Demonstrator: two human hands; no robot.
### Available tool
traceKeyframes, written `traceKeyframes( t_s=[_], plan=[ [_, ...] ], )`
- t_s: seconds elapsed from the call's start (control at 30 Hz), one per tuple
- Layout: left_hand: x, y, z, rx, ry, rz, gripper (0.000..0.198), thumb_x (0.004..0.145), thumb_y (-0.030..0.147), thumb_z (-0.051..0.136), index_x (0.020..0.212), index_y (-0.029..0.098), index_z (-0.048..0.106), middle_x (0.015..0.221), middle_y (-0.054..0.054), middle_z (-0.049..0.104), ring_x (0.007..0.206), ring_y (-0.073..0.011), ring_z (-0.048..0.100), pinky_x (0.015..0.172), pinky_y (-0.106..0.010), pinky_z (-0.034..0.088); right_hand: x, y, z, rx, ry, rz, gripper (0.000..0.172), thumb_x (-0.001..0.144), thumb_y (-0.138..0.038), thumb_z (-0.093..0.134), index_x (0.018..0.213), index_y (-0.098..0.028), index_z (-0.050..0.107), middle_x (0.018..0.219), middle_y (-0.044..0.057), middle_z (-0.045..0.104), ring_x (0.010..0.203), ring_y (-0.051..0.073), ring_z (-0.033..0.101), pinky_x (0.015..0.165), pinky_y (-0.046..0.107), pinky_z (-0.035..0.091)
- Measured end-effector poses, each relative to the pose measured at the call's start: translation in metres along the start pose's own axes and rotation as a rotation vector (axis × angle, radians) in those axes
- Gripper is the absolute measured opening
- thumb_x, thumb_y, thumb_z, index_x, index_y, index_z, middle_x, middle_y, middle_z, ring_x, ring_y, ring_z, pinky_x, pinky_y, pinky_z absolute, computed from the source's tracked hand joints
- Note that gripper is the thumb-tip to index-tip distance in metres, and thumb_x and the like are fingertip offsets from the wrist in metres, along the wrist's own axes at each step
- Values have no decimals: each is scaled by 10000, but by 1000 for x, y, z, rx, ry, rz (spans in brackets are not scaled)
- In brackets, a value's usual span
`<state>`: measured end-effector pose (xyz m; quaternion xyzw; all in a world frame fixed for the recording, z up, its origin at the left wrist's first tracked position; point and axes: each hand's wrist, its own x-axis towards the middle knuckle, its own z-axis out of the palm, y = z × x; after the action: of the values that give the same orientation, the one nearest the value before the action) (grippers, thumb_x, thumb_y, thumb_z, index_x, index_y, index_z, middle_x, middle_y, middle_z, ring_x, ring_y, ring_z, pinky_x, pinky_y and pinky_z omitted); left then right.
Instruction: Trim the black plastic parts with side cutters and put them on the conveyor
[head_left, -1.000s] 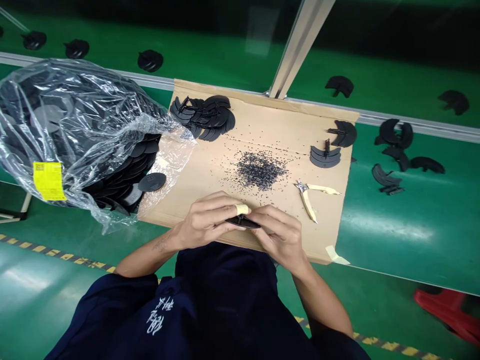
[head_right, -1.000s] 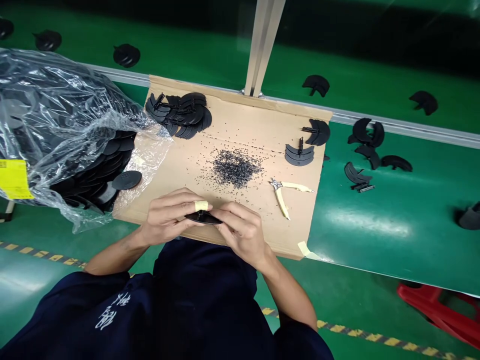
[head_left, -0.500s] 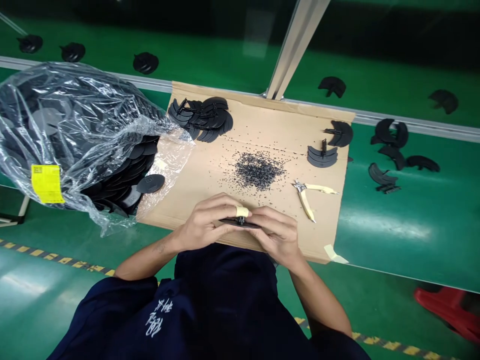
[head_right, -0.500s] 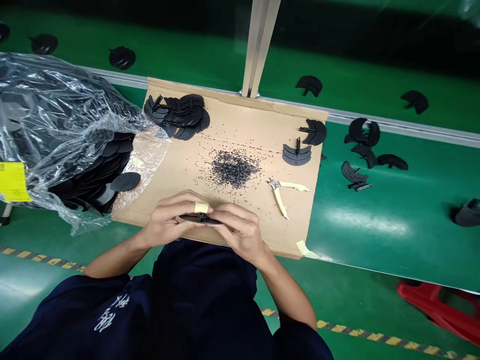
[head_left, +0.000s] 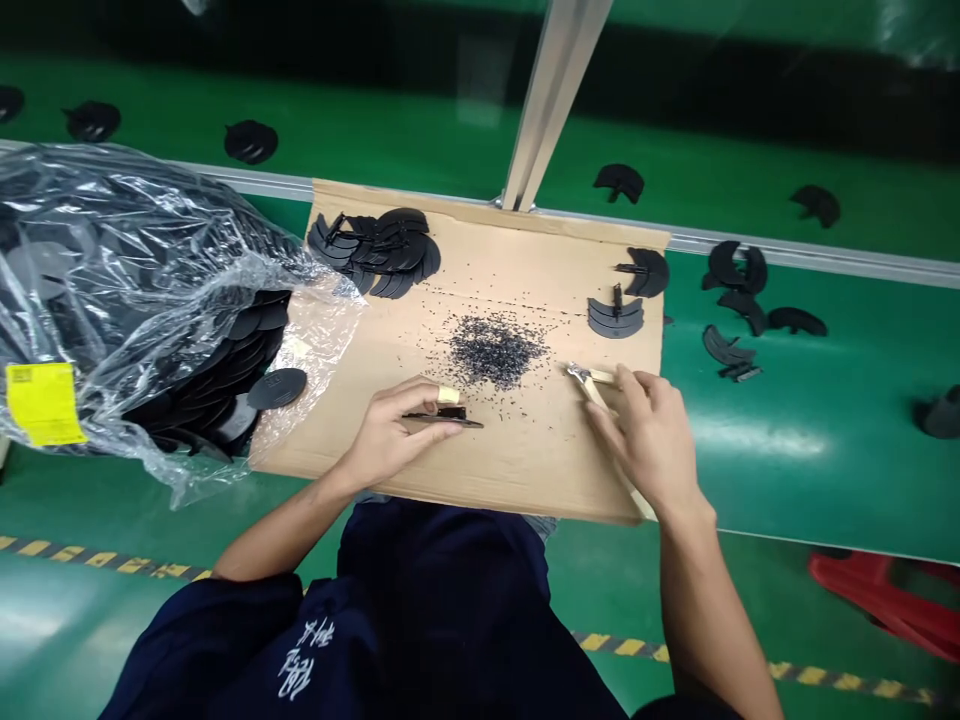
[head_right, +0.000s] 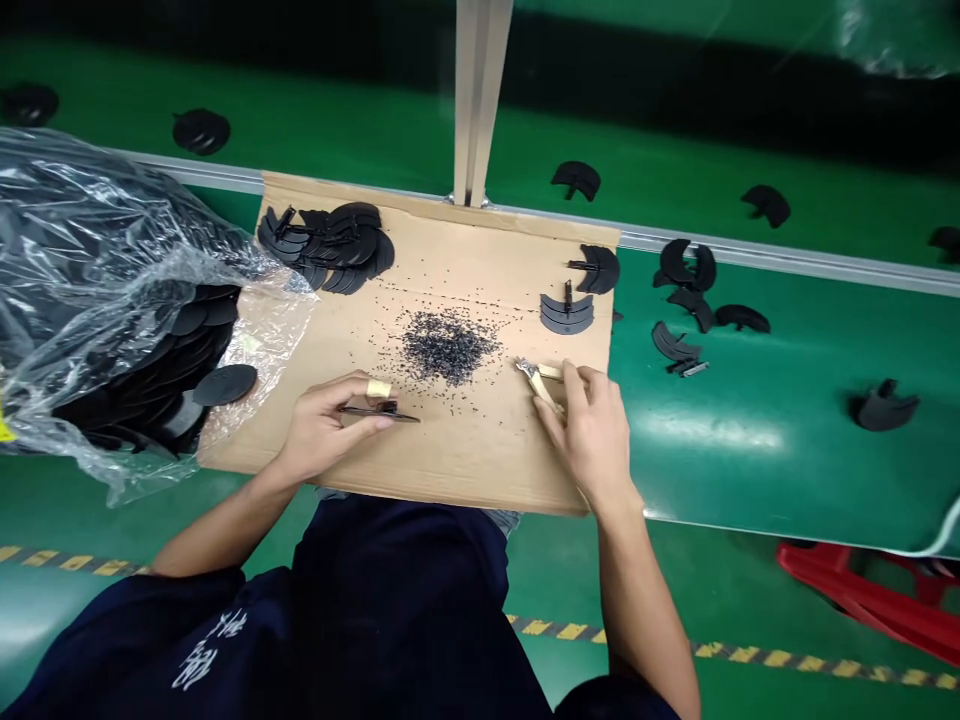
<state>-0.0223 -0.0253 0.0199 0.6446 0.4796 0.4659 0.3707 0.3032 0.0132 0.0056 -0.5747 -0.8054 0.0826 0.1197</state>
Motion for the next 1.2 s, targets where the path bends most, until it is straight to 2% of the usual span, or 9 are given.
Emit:
traceKeyframes(
  t_s=[0.1, 0.2, 0.27, 0.33, 0.5, 0.73, 1.0, 1.2],
  plan=[
    [4, -2, 2, -31, 0, -1, 183, 872, 318, 801, 982, 172, 789, 853, -56, 754, 773, -142, 683, 702, -250, 566, 6, -24, -8, 209, 0, -84, 470, 1034, -452, 440, 1394, -162, 528, 1229, 188, 589, 1068, 300, 630, 862, 422, 567],
    [7, -2, 3, -68, -3, 16, 176, 873, 312, 801, 977, 170, 790, 880, -65, 765, 811, -150, 706, 742, -262, 584, 11, -52, -12, 461, -66, -245, 376, 1062, -412, 371, 1330, -194, 519, 1083, 125, 633, 905, 231, 643, 778, 359, 569],
    [8, -3, 3, -77, -21, 20, 195, 869, 323, 805, 986, 168, 792, 902, -77, 770, 837, -158, 712, 767, -273, 591, 15, -65, -10, 544, -105, -333, 349, 1061, -401, 403, 1321, -194, 508, 1036, 110, 648, 864, 220, 646, 751, 346, 572],
    [10, -4, 3, -78, -34, 24, 214, 865, 339, 808, 988, 165, 794, 909, -85, 772, 849, -166, 715, 776, -282, 593, 20, -73, -7, 550, -129, -391, 356, 1051, -395, 469, 1339, -188, 501, 1063, 123, 659, 902, 229, 663, 775, 354, 583],
    [14, -8, 2, -75, -38, 33, 216, 858, 333, 815, 989, 164, 793, 875, -75, 763, 811, -154, 703, 741, -267, 585, 30, -72, 1, 473, -116, -465, 401, 1027, -418, 547, 1338, -166, 527, 1086, 148, 666, 915, 243, 674, 787, 369, 596],
    [18, -15, 2, -65, -46, 41, 228, 848, 349, 821, 967, 157, 789, 842, -71, 760, 781, -148, 700, 718, -260, 583, 41, -66, 3, 462, -83, -508, 366, 1023, -405, 562, 1281, -146, 568, 1033, 133, 688, 892, 232, 662, 774, 352, 587],
    [20, -18, 7, -83, -47, 15, 240, 857, 387, 809, 932, 160, 797, 809, -73, 770, 738, -152, 709, 681, -263, 583, 49, -62, 2, 449, -102, -522, 298, 1044, -383, 528, 1217, -167, 637, 912, 87, 705, 795, 199, 658, 706, 320, 560],
    [23, -16, 1, -17, -52, -50, 203, 876, 354, 795, 967, 173, 785, 834, -51, 752, 742, -138, 690, 672, -239, 556, 48, -61, 6, 420, -36, -481, 263, 1036, -353, 556, 1184, -156, 646, 921, 93, 722, 786, 190, 670, 707, 308, 564]
  ],
)
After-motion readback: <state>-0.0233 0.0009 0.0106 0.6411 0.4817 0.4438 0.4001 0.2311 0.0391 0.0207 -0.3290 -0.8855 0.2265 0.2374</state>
